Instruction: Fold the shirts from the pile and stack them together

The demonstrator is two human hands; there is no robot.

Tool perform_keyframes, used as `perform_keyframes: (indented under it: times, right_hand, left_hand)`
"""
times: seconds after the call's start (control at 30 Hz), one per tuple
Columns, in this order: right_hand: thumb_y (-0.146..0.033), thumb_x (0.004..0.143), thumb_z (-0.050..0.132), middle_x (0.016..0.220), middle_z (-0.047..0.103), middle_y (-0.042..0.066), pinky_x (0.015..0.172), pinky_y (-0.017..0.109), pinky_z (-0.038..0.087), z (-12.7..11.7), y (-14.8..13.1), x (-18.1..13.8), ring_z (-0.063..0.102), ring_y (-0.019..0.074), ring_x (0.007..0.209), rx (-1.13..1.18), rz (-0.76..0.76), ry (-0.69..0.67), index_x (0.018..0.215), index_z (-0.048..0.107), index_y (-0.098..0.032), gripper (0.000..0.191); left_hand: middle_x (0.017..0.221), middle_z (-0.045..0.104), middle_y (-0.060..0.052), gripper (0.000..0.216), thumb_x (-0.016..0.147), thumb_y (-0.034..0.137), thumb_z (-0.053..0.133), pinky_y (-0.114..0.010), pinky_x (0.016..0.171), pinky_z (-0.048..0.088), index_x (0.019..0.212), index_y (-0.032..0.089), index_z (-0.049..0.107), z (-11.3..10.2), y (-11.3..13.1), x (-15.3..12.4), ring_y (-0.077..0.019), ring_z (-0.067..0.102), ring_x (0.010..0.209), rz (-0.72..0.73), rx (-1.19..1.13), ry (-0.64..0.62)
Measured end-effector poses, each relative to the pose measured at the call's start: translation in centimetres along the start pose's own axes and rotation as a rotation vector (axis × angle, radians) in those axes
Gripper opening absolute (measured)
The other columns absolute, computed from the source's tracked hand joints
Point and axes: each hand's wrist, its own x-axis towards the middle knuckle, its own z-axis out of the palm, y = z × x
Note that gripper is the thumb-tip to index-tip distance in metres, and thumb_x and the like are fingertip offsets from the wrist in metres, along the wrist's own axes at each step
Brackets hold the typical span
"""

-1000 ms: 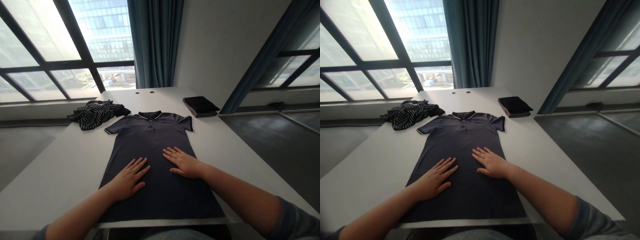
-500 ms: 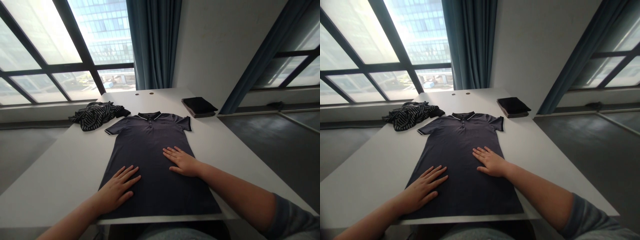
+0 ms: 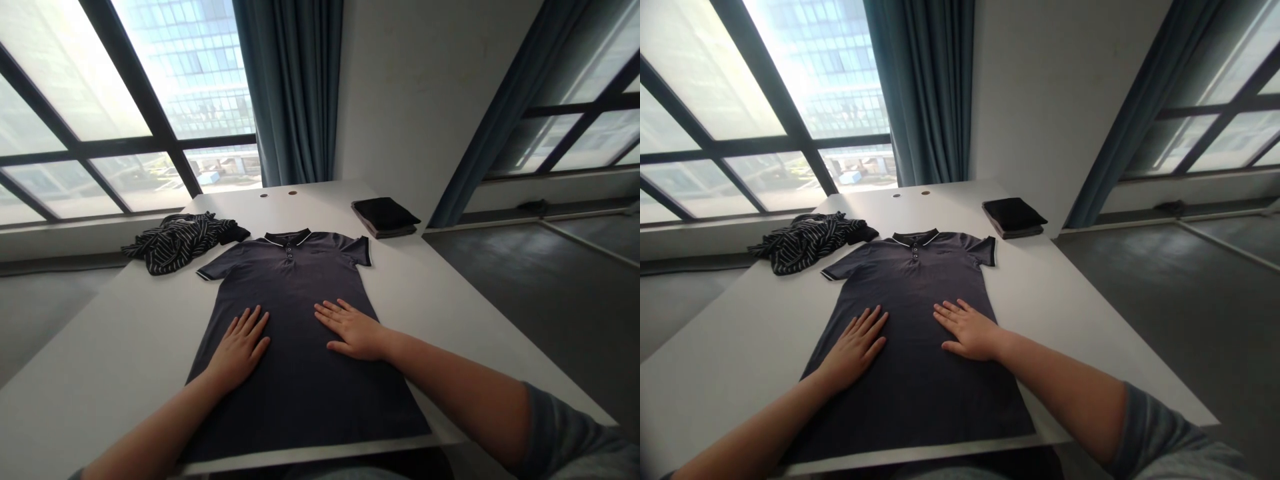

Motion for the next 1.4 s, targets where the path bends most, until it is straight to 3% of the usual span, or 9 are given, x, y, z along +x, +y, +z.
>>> perform_keyframes:
  times: [0.2, 0.33, 0.6, 0.87, 1.0, 1.07, 1.17, 1.27, 1.4]
  right_hand:
    - [-0.058, 0.103, 0.050, 0.174, 0.013, 0.008, 0.132, 0.053, 0.004, -0.3, -0.3, 0.0, 0.011, 0.0298, 0.163, 0.031, 0.001, -0.010, 0.169, 0.021, -0.023, 0.080]
    - [-0.058, 0.103, 0.050, 0.174, 0.016, 0.009, 0.132, 0.053, 0.005, -0.2, -0.3, 0.0, 0.012, 0.0303, 0.163, 0.039, -0.017, 0.013, 0.168, 0.023, -0.020, 0.080]
    - [-0.056, 0.102, 0.053, 0.172, 0.021, 0.013, 0.132, 0.055, 0.007, 0.3, -0.1, 0.3, 0.017, 0.0319, 0.162, 0.034, -0.046, 0.076, 0.167, 0.028, -0.018, 0.079]
    - [-0.054, 0.098, 0.062, 0.169, 0.031, 0.017, 0.128, 0.056, 0.019, 0.6, 0.2, 0.3, 0.028, 0.0357, 0.158, 0.038, -0.120, 0.144, 0.161, 0.043, -0.015, 0.076]
    - [-0.031, 0.101, 0.058, 0.123, 0.075, 0.010, 0.111, 0.039, 0.044, -0.7, 3.0, 0.7, 0.067, 0.0234, 0.117, 0.088, -0.085, 0.403, 0.115, 0.077, -0.018, 0.026]
    - [-0.020, 0.100, 0.055, 0.099, 0.077, 0.008, 0.096, 0.033, 0.049, -1.8, 5.7, 1.0, 0.069, 0.0201, 0.097, 0.106, 0.142, 0.626, 0.097, 0.077, -0.017, 0.022]
    - [-0.011, 0.094, 0.060, 0.098, 0.076, 0.009, 0.093, 0.033, 0.049, -3.2, 10.4, 1.6, 0.066, 0.0218, 0.097, 0.060, 0.417, 0.820, 0.096, 0.075, -0.016, 0.017]
    - [-0.010, 0.092, 0.062, 0.104, 0.075, 0.009, 0.096, 0.034, 0.048, -4.0, 14.0, 2.1, 0.064, 0.0226, 0.100, 0.000, 0.505, 0.832, 0.099, 0.076, -0.017, 0.017]
    - [-0.017, 0.089, 0.068, 0.109, 0.074, 0.009, 0.096, 0.035, 0.048, -4.4, 16.0, 2.9, 0.062, 0.0247, 0.103, -0.049, 0.544, 0.718, 0.103, 0.078, -0.019, 0.017]
  left_hand:
    - [0.171, 0.030, -0.013, 0.068, 0.106, 0.053, 0.034, -0.056, 0.126, 0.030, 0.164, 0.018, 0.037, -0.2, -4.3, 1.2, -0.0357, 0.025, 0.159, -0.276, 0.076, -0.045]
    - [0.169, 0.032, -0.019, 0.071, 0.105, 0.053, 0.036, -0.055, 0.126, 0.031, 0.160, 0.009, 0.042, -1.0, -4.2, 4.4, -0.0364, 0.026, 0.158, -0.258, 0.108, 0.013]
    - [0.171, 0.030, -0.012, 0.061, 0.107, 0.047, 0.038, -0.050, 0.130, 0.024, 0.159, 0.016, 0.044, -1.4, 5.1, 16.4, -0.0320, 0.023, 0.160, 0.137, 0.014, -0.015]
    - [0.163, 0.048, -0.008, 0.048, 0.106, 0.039, 0.042, -0.050, 0.126, 0.032, 0.149, 0.024, 0.058, 0.0, 12.7, 28.3, -0.0302, 0.039, 0.153, 0.294, -0.182, -0.017]
    - [0.138, 0.067, -0.008, 0.035, 0.101, 0.034, 0.051, -0.046, 0.117, 0.042, 0.127, 0.028, 0.074, 0.7, 12.9, 31.0, -0.0280, 0.058, 0.131, 0.294, -0.237, 0.085]
    - [0.125, 0.071, -0.008, 0.028, 0.097, 0.032, 0.058, -0.043, 0.114, 0.045, 0.116, 0.026, 0.078, 0.9, 12.8, 32.0, -0.0269, 0.062, 0.122, 0.265, -0.274, 0.096]
    - [0.117, 0.071, -0.007, 0.023, 0.091, 0.033, 0.067, -0.039, 0.104, 0.052, 0.108, 0.024, 0.079, 1.4, 13.0, 32.7, -0.0250, 0.066, 0.108, 0.205, -0.365, 0.076]
    - [0.120, 0.070, -0.006, 0.022, 0.087, 0.034, 0.072, -0.040, 0.102, 0.052, 0.107, 0.027, 0.079, 1.9, 13.3, 32.6, -0.0258, 0.065, 0.110, 0.153, -0.409, 0.119]
    - [0.125, 0.070, -0.003, 0.025, 0.089, 0.029, 0.069, -0.041, 0.110, 0.047, 0.113, 0.031, 0.079, 2.4, 13.4, 32.1, -0.0252, 0.061, 0.119, 0.260, -0.422, 0.144]
